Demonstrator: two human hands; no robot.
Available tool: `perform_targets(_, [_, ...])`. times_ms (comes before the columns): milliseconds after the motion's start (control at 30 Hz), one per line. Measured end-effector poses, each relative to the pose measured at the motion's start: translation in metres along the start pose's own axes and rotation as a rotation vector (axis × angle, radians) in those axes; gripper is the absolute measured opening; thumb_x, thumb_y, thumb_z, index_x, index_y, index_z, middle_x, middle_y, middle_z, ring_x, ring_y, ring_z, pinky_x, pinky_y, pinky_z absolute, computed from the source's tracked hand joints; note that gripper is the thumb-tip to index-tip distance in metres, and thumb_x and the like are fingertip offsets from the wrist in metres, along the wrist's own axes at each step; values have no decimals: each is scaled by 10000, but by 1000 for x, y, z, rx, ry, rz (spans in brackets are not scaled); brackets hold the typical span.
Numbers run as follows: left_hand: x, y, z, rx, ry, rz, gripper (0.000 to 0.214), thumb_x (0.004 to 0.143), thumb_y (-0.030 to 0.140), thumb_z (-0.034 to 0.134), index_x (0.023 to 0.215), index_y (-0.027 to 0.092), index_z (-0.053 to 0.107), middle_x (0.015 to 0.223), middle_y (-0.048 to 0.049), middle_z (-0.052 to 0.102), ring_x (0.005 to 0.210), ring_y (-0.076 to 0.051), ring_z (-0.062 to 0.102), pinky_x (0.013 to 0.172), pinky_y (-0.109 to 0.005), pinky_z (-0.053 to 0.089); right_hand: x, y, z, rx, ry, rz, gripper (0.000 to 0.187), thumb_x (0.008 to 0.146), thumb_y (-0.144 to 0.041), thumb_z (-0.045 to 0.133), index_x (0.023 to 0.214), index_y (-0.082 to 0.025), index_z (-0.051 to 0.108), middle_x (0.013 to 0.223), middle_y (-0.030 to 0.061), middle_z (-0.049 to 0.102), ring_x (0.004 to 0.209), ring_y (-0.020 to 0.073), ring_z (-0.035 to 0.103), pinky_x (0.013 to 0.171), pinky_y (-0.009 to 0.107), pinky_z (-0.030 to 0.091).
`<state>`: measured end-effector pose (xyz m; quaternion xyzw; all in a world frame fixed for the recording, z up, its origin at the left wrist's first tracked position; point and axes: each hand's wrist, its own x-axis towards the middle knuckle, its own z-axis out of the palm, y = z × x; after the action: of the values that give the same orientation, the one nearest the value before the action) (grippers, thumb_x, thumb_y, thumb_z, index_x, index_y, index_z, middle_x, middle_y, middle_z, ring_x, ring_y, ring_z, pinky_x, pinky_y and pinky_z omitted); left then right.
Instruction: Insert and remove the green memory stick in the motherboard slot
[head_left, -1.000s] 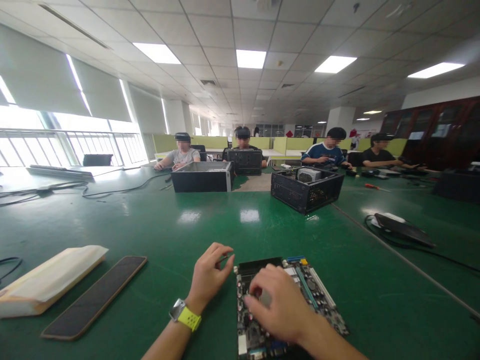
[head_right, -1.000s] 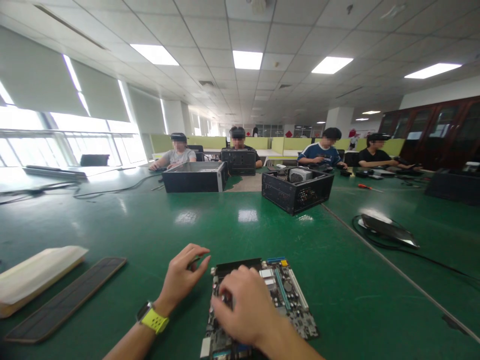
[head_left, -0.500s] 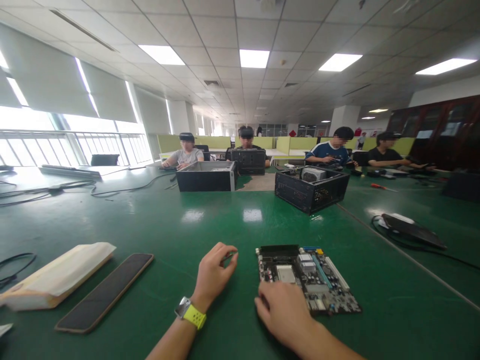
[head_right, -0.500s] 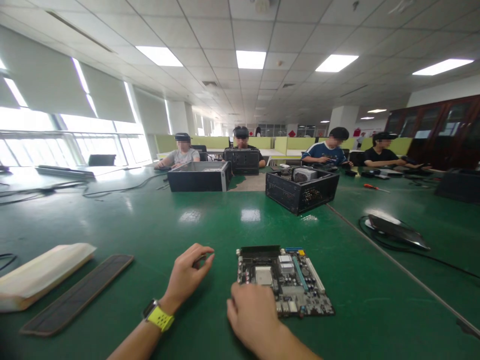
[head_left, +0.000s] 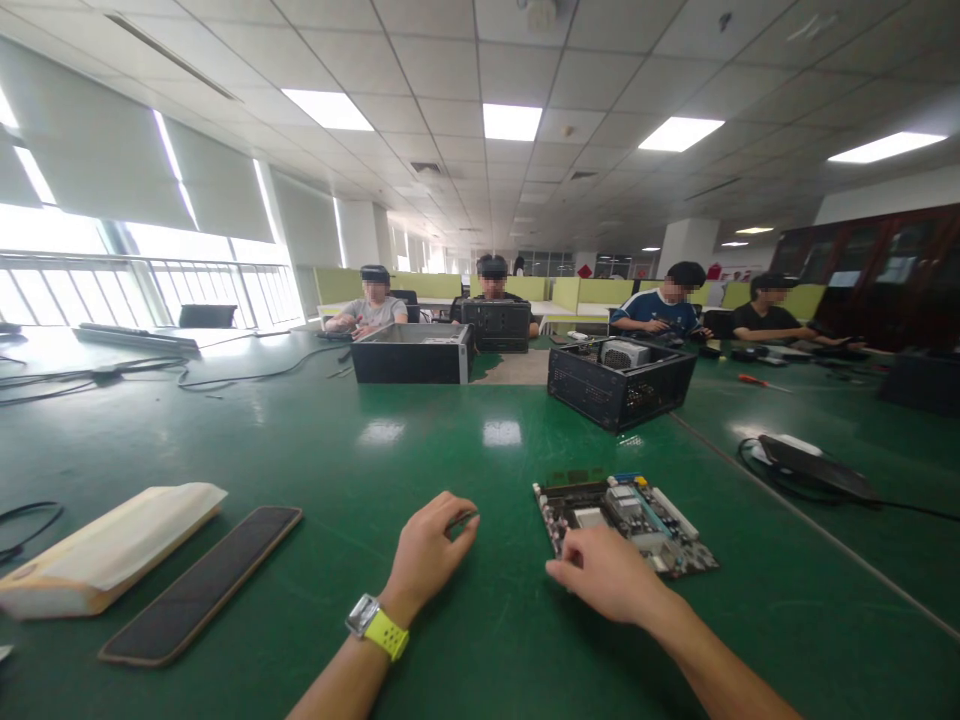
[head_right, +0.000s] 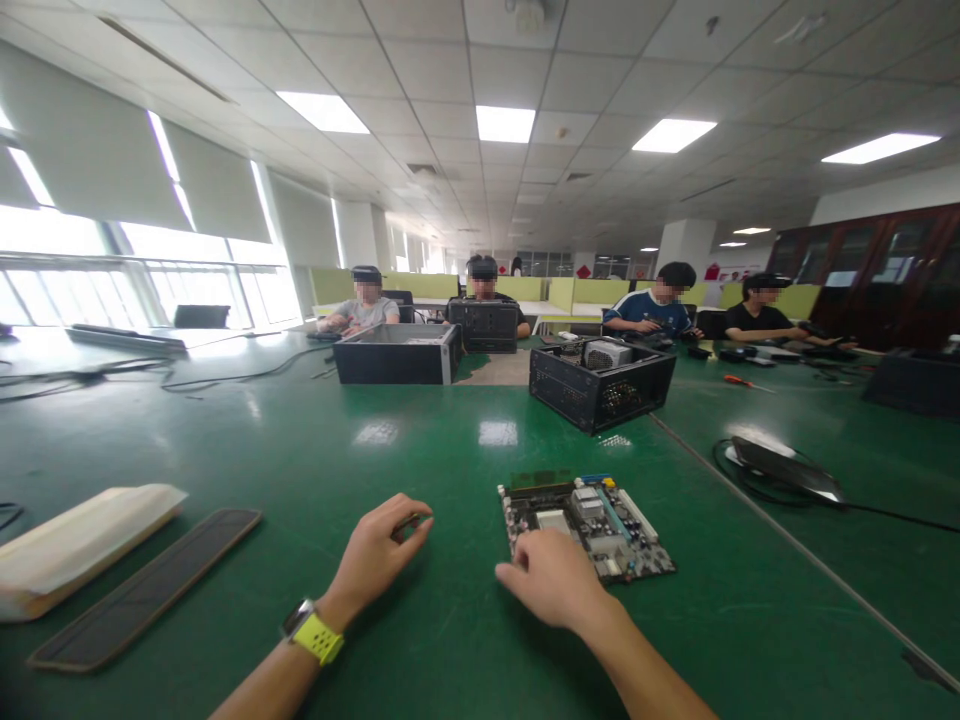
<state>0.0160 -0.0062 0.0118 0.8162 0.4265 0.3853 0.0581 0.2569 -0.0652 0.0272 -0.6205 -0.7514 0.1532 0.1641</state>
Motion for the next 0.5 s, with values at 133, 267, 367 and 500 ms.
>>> perform_targets(133, [-1, 2, 2, -12, -94, 14, 117, 828, 262, 553, 783, 187, 630, 808, -25, 613, 737, -153, 571, 684, -245, 449, -12, -20, -3, 564, -517, -235, 364, 833, -445, 493, 1083, -209, 611, 797, 22, 703, 535, 130, 614, 467, 213, 414])
perform_targets(267, [-2, 2, 2, -41, -179, 5, 112, 787, 264, 595, 720, 182, 631, 919, -29, 630, 708, -135, 579, 668, -233, 461, 9, -1, -3, 479, 106, -186, 274, 837, -348, 491, 988, -177, 643, 933, 63, 686, 825, 171, 626, 741, 287, 473])
perform_targets(367, [-4, 2, 3, -45, -247, -14, 74, 744, 268, 632, 757, 200, 658, 1056, -29, 622, 798, -158, 608, 719, -250, 481, 29, 27, 5, 242, 366, -132, 290, 809, -284, 512, 1052, -181, 632, 1117, 86, 631, 1073, 211, 533, 952, 350, 376])
perform_targets(500, [-5, 0, 5, -39, -296, -29, 140, 723, 270, 654, 857, 234, 680, 1125, -24, 620, 953, -200, 604, 832, -302, 478, 40, 49, 19, 133, 296, -8, 343, 817, -283, 496, 1134, -191, 591, 1108, 75, 632, 1048, 203, 543, 925, 336, 374])
